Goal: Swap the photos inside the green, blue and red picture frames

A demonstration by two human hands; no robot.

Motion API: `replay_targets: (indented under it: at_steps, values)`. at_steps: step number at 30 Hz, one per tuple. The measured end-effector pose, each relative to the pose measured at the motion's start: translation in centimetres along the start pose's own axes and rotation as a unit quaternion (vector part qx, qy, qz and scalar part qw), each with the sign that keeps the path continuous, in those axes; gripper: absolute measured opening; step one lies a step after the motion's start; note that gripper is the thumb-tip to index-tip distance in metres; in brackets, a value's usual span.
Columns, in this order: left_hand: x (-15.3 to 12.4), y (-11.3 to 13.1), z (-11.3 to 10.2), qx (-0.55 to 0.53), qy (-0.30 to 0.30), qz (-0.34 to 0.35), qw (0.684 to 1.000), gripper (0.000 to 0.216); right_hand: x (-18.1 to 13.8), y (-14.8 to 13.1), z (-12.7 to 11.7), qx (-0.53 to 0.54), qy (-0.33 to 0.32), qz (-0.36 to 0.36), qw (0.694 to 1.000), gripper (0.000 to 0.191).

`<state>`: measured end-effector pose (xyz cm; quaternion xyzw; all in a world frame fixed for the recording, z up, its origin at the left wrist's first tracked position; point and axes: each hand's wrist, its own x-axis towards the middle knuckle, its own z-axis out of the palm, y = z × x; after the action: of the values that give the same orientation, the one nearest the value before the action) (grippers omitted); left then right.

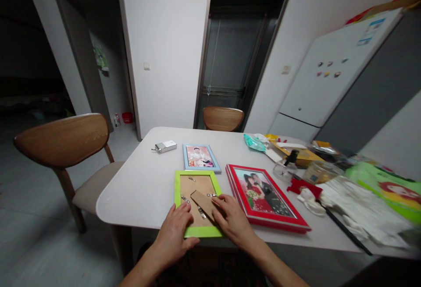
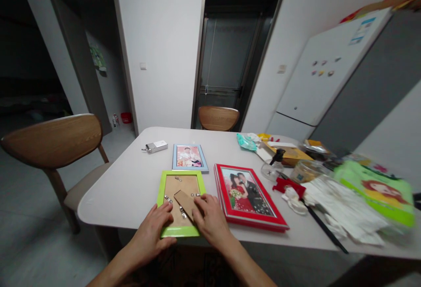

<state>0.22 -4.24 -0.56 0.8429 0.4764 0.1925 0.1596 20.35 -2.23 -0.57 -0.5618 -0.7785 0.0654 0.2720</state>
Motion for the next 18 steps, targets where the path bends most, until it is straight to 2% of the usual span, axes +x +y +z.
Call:
replay_targets:
  at_steps: [7, 13, 18]
  values:
    - [0.1, -0.3, 0.0, -0.011, -0.003, 0.009, 1.0, 0.023, 2.8, 0.0, 0.1, -0.115, -0.047, 0.042, 0.991, 0.027]
    - [0.1, -0.3, 0.3, -0.003, 0.015, 0.003, 1.0, 0.024, 2.8, 0.2, 0.4, -0.105, -0.061, 0.022, 0.992, 0.031]
    - [0.0, -0.3, 0.4, -0.011, 0.006, 0.003, 1.0, 0.023, 1.9, 0.6, 0.3, -0.092, -0.066, 0.012, 0.994, 0.027]
